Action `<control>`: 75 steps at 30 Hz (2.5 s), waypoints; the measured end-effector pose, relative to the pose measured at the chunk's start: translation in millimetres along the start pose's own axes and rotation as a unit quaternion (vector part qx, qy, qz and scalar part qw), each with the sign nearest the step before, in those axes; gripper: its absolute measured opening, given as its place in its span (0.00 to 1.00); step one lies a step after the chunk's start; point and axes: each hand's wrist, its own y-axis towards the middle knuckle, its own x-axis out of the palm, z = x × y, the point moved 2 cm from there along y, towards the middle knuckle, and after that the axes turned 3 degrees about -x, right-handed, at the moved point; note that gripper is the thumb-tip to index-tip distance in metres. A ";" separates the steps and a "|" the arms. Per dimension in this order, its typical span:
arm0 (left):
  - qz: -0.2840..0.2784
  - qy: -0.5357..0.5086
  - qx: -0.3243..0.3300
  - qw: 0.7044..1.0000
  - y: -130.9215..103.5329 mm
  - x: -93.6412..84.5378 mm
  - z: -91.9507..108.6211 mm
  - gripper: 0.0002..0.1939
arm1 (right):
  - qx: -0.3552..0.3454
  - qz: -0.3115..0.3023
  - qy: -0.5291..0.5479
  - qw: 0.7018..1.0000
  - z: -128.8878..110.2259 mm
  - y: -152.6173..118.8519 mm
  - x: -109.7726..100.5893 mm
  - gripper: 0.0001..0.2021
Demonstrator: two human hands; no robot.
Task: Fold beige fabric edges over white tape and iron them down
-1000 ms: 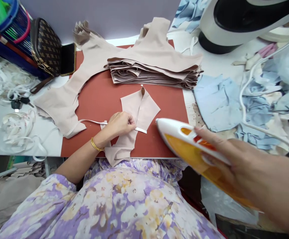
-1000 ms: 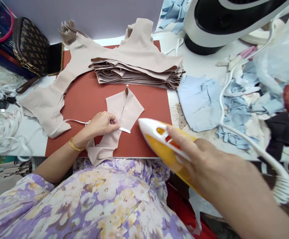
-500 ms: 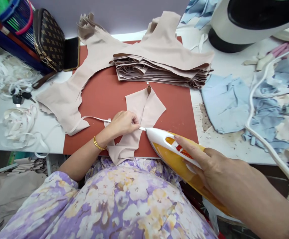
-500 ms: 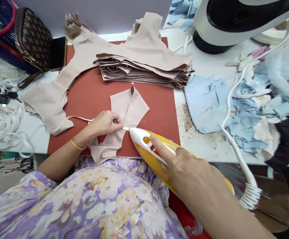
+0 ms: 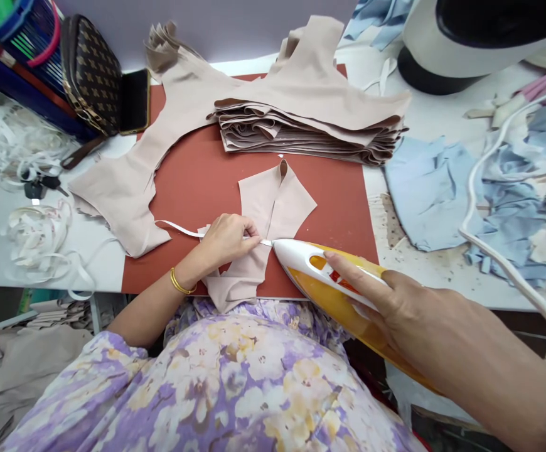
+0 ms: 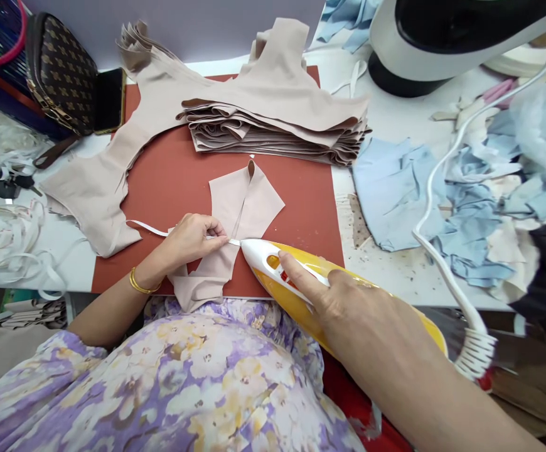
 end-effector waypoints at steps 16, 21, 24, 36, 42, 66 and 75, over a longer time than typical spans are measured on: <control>-0.009 -0.033 0.011 0.999 1.7 -0.4 -10.1 0.06 | 0.015 -0.079 0.021 0.997 -18.8 11.1 -12.2 0.39; -0.004 -0.062 0.008 0.998 0.5 -2.1 -11.0 0.07 | 0.009 -0.016 0.085 0.996 0.1 -9.0 -3.7 0.35; 0.006 -0.087 0.012 0.996 0.0 -4.1 -12.7 0.08 | 0.005 0.036 0.095 0.995 6.6 -17.7 -6.3 0.35; -0.008 -0.069 -0.009 0.998 -1.0 -4.6 -15.6 0.08 | 0.000 -0.007 0.071 0.997 2.5 -9.3 -7.1 0.34; 0.007 -0.055 -0.017 0.998 -0.2 -3.6 -15.6 0.08 | -0.005 -0.017 0.074 0.997 2.3 -2.3 -9.1 0.35; 0.019 -0.051 0.019 0.998 -2.4 -20.4 -44.1 0.06 | -0.006 -0.022 0.022 0.999 -27.6 27.3 -11.9 0.38; 0.033 -0.039 0.004 0.999 -2.5 -18.2 -37.5 0.07 | 0.001 -0.060 -0.021 0.998 -39.3 49.2 -34.2 0.38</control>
